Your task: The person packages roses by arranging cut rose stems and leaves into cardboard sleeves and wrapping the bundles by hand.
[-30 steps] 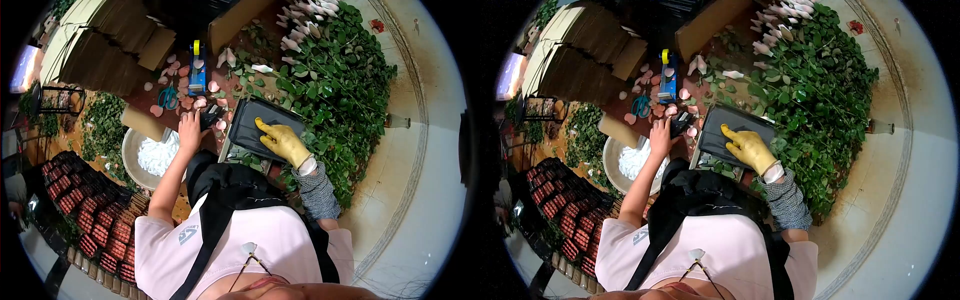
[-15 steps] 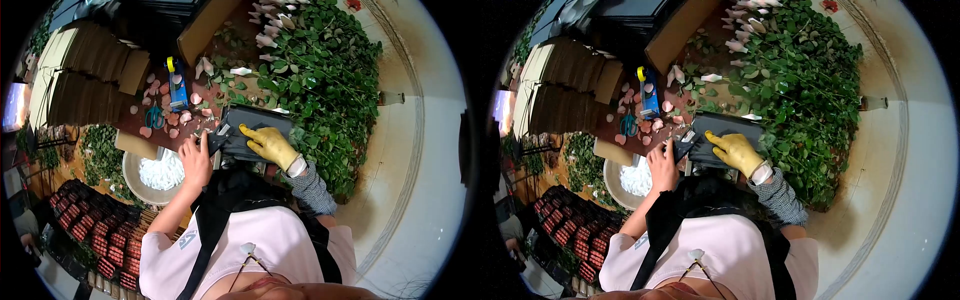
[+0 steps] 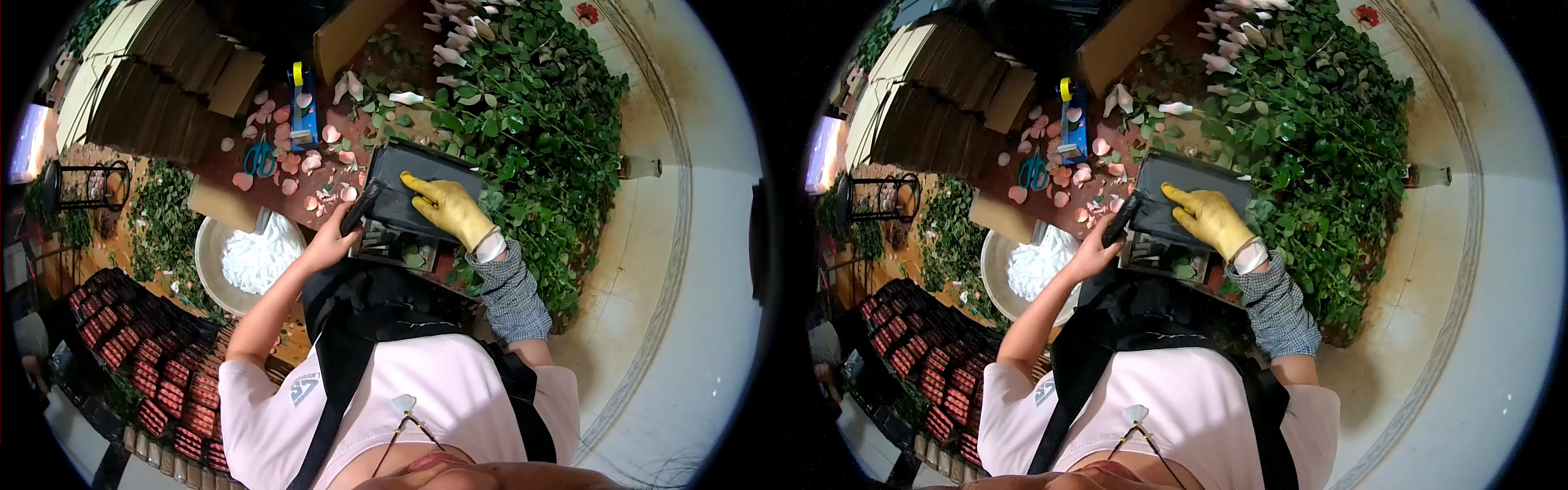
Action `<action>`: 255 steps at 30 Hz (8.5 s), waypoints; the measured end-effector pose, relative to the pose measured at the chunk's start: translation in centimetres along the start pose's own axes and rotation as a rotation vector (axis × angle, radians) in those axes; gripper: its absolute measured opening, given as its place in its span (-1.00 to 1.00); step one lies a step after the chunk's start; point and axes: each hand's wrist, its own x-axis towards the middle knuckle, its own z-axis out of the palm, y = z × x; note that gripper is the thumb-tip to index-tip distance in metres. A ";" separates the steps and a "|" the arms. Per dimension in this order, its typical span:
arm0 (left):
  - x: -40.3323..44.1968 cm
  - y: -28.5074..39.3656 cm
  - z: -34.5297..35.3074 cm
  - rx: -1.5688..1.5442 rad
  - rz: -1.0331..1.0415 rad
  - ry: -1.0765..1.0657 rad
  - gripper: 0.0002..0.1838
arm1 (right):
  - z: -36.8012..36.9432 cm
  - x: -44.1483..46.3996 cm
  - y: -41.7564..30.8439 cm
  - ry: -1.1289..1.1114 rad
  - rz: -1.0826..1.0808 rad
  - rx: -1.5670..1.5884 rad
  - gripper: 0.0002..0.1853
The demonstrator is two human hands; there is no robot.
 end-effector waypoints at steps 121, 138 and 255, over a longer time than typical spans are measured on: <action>-4.6 -4.1 -0.4 0.478 -0.035 0.386 -0.29 | 1.6 -1.6 -10.2 -0.388 -0.130 0.456 -0.46; -2.3 -7.2 -6.3 0.749 0.015 0.646 -0.42 | 10.6 19.9 -11.0 -0.151 0.539 1.213 -0.74; -1.9 28.4 8.1 0.086 0.686 -0.376 -0.88 | 7.9 -23.7 4.5 1.015 0.593 1.527 -0.68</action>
